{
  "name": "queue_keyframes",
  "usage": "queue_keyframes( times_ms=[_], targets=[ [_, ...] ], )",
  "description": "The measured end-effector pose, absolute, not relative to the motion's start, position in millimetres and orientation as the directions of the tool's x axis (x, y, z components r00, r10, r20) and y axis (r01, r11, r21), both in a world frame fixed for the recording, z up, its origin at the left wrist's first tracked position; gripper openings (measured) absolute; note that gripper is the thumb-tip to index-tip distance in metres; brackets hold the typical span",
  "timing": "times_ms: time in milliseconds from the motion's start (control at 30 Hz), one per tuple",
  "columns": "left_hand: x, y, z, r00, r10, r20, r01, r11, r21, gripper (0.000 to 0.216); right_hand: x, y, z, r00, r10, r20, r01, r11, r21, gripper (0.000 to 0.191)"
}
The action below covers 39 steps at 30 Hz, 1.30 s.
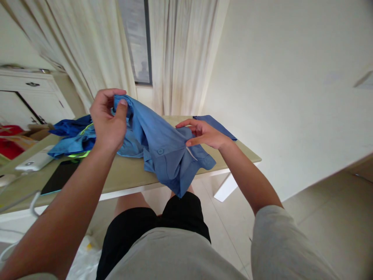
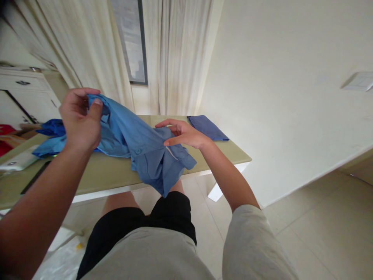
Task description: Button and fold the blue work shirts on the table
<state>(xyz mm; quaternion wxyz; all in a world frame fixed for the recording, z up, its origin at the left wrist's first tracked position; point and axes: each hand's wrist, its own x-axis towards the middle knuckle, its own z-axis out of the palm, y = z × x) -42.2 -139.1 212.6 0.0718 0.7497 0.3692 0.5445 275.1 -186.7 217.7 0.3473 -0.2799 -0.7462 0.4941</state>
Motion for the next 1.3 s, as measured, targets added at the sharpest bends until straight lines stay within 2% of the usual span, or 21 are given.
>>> queue_keyframes(
  times_ms=[67,100,167,233,300,367,467,567,633,767,867,967,1067,1133,1200,1300],
  targets=[
    [-40,-145,208,-0.017,0.498,0.867,0.623,-0.673,0.398,0.055,271,-184,214,-0.525,0.794,0.307,0.051,0.39,-0.92,0.062],
    [-38,-147,203,-0.029,0.428,0.903,0.682,-0.652,0.331,0.05,268,-183,211,-0.465,0.817,0.34,0.035,0.4,-0.916,0.058],
    [-27,-152,190,0.143,0.393,0.908,0.72,-0.671,0.177,0.045,261,-179,206,-0.348,0.856,0.383,0.003,0.409,-0.913,0.052],
    [-13,-154,175,0.394,0.41,0.823,0.663,-0.747,0.054,0.047,253,-176,203,-0.276,0.877,0.392,-0.02,0.403,-0.915,0.052],
    [0,-152,161,0.559,0.445,0.7,0.6,-0.799,0.03,0.058,246,-176,202,-0.258,0.883,0.392,-0.03,0.398,-0.917,0.053],
    [9,-149,153,0.596,0.499,0.629,0.574,-0.813,0.101,0.053,243,-178,204,-0.282,0.875,0.393,-0.018,0.405,-0.914,0.056],
    [7,-141,152,0.525,0.555,0.645,0.516,-0.811,0.277,0.03,251,-179,208,-0.372,0.841,0.393,0.026,0.433,-0.901,0.061],
    [-6,-137,160,0.323,0.594,0.737,0.456,-0.78,0.429,0.028,270,-174,207,-0.452,0.807,0.38,0.102,0.47,-0.877,0.062],
    [-12,-137,166,0.221,0.643,0.734,0.409,-0.744,0.529,0.026,281,-170,203,-0.474,0.803,0.362,0.153,0.48,-0.864,0.058],
    [-12,-147,176,0.219,0.762,0.609,0.272,-0.647,0.712,0.034,282,-173,195,-0.504,0.802,0.321,0.177,0.459,-0.87,0.051],
    [-3,-163,183,0.254,0.821,0.511,0.172,-0.558,0.812,0.042,266,-186,196,-0.488,0.8,0.348,0.131,0.462,-0.877,0.05],
    [7,-185,190,0.44,0.778,0.448,0.166,-0.561,0.811,0.041,251,-203,204,-0.489,0.772,0.406,0.082,0.505,-0.859,0.053],
    [13,-206,196,0.692,0.615,0.379,0.159,-0.642,0.75,0.028,245,-217,212,-0.579,0.704,0.412,0.111,0.569,-0.815,0.064],
    [15,-213,196,0.786,0.521,0.332,0.138,-0.672,0.728,0.024,248,-224,214,-0.604,0.68,0.415,0.158,0.613,-0.774,0.061],
    [13,-213,190,0.787,0.516,0.34,0.135,-0.681,0.72,0.026,257,-229,213,-0.583,0.688,0.432,0.207,0.64,-0.74,0.046],
    [10,-201,167,0.673,0.623,0.398,0.17,-0.654,0.737,0.03,282,-234,215,-0.442,0.77,0.46,0.23,0.593,-0.772,0.028]
  ],
)
